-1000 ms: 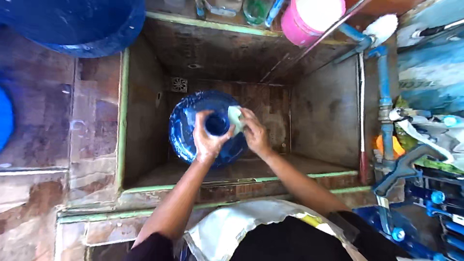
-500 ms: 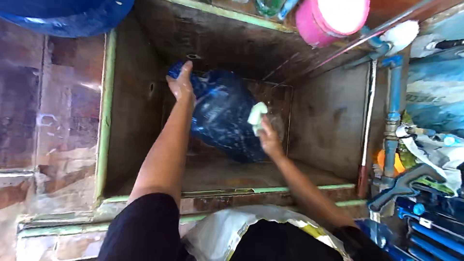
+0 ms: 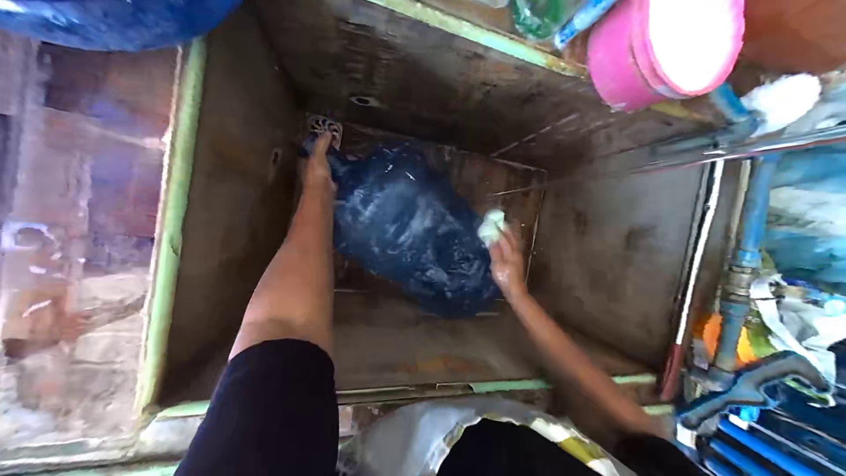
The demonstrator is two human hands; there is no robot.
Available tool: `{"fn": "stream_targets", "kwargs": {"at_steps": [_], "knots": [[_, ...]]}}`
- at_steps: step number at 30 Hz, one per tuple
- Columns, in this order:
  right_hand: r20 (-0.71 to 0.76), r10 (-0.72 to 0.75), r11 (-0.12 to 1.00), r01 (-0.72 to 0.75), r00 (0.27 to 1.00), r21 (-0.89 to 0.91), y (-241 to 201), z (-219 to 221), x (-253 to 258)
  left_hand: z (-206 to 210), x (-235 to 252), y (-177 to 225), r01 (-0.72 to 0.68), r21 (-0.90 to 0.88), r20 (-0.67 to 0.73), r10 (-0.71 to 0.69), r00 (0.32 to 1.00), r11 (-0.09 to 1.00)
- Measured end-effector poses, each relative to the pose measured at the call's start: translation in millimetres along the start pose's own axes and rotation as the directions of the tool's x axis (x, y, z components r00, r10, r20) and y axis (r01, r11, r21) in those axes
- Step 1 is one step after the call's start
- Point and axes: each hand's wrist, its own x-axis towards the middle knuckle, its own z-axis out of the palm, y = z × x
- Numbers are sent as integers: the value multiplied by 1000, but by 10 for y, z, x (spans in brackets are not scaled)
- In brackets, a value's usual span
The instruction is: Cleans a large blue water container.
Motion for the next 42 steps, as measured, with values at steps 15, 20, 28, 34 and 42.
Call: {"fn": "stream_targets", "kwargs": {"at_steps": [15,20,28,34,42], "knots": [[-16,9,999,-9,1000,31,-265,-219,421,272,-533,75,-98,-57,349,112,931,994],[-117,-497,866,501,860,1,-773,222,-80,356,-370,20,-97,-110,118,110,987,989],[74,17,993,-25,997,117,-355,-283,977,219,-449,151,-143,-179,657,227,719,973],[306,-125,992,119,944,37,374,-379,-596,-39,383,-198,13,114,-38,-9,999,993],[200,203,978,-190,958,-81,425,-476,269,-34,223,-476,34,-190,245,14,969,981]]}}
